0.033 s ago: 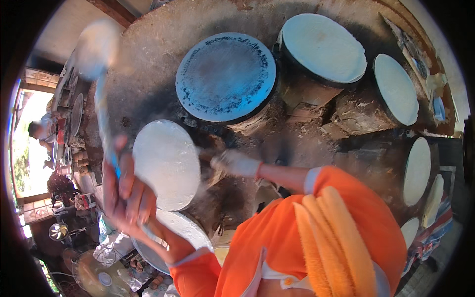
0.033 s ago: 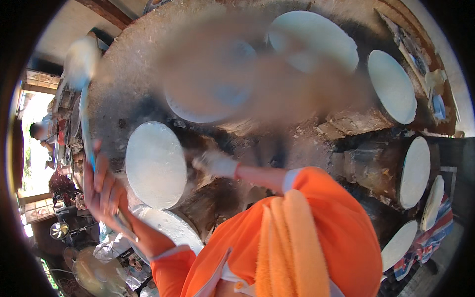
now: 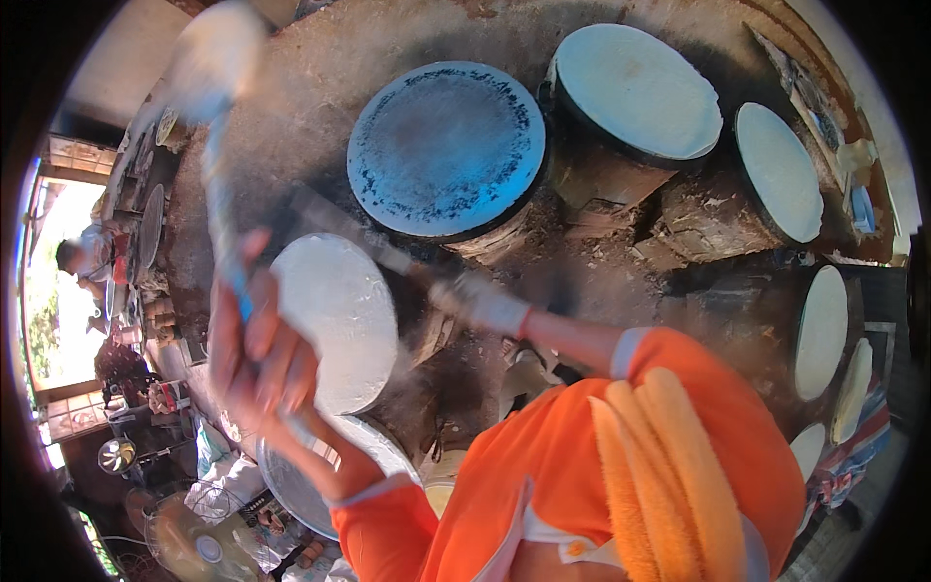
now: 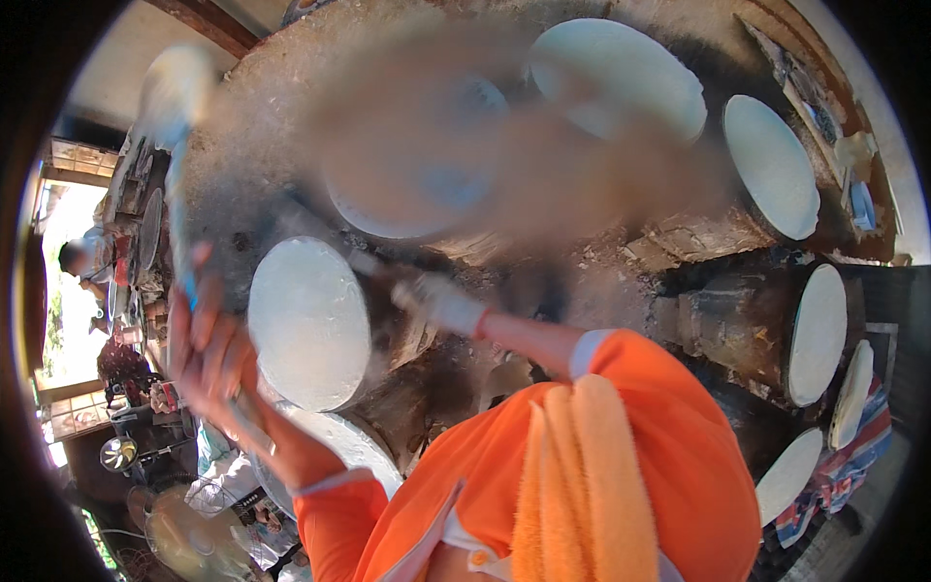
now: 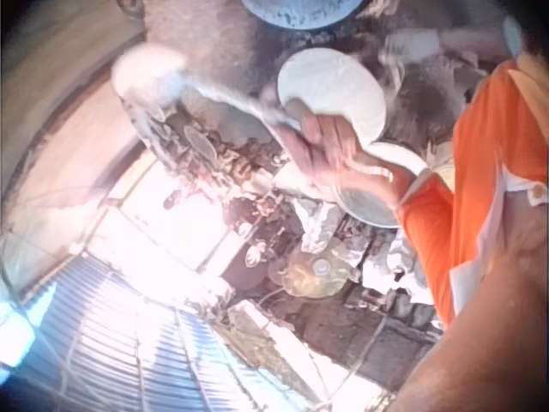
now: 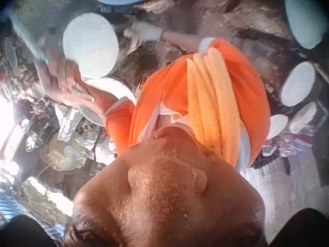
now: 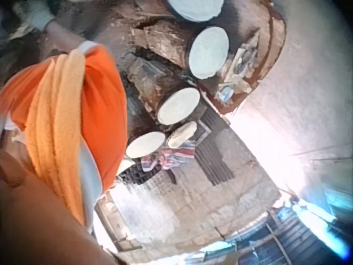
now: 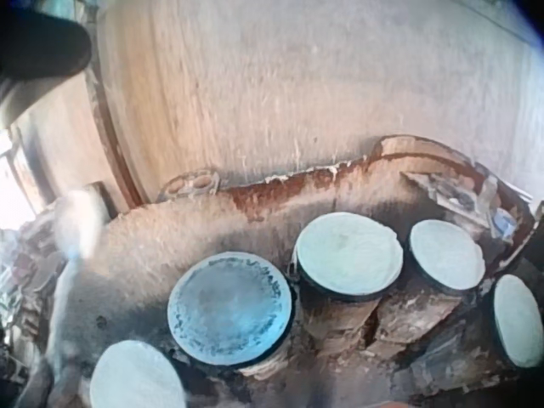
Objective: The person scoops white batter from a large metal bowl and pours it onto several hot flat pans. They use a wooden stick to spread the batter into thin circular crepes and flip them as they cook. Finished crepes are stacked on a nearby surface.
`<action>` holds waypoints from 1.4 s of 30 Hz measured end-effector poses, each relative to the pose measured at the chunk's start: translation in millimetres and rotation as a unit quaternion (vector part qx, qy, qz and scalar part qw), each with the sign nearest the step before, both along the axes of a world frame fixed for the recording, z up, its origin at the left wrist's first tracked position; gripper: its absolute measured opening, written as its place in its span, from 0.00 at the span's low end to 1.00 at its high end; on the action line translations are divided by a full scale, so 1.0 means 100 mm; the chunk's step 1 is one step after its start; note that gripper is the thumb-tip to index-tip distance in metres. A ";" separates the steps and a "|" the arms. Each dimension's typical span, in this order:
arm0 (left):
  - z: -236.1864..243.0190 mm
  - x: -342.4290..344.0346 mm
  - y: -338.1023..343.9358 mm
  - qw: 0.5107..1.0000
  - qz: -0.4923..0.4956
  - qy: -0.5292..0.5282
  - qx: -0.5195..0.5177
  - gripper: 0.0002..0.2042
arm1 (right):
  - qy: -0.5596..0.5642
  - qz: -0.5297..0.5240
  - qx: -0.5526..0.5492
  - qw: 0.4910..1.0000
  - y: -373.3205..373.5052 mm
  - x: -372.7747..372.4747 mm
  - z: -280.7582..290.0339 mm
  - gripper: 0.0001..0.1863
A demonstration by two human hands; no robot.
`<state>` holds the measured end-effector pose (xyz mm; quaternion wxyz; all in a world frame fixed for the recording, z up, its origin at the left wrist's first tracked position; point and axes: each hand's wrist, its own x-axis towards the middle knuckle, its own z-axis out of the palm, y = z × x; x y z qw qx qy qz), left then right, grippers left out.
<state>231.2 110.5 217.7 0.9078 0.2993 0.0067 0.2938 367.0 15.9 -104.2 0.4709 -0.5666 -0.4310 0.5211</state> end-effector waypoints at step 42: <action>-1.70 0.90 1.12 0.890 0.200 0.371 0.174 0.10 | -0.328 -0.325 -0.069 0.885 0.25 1.36 0.09 0.14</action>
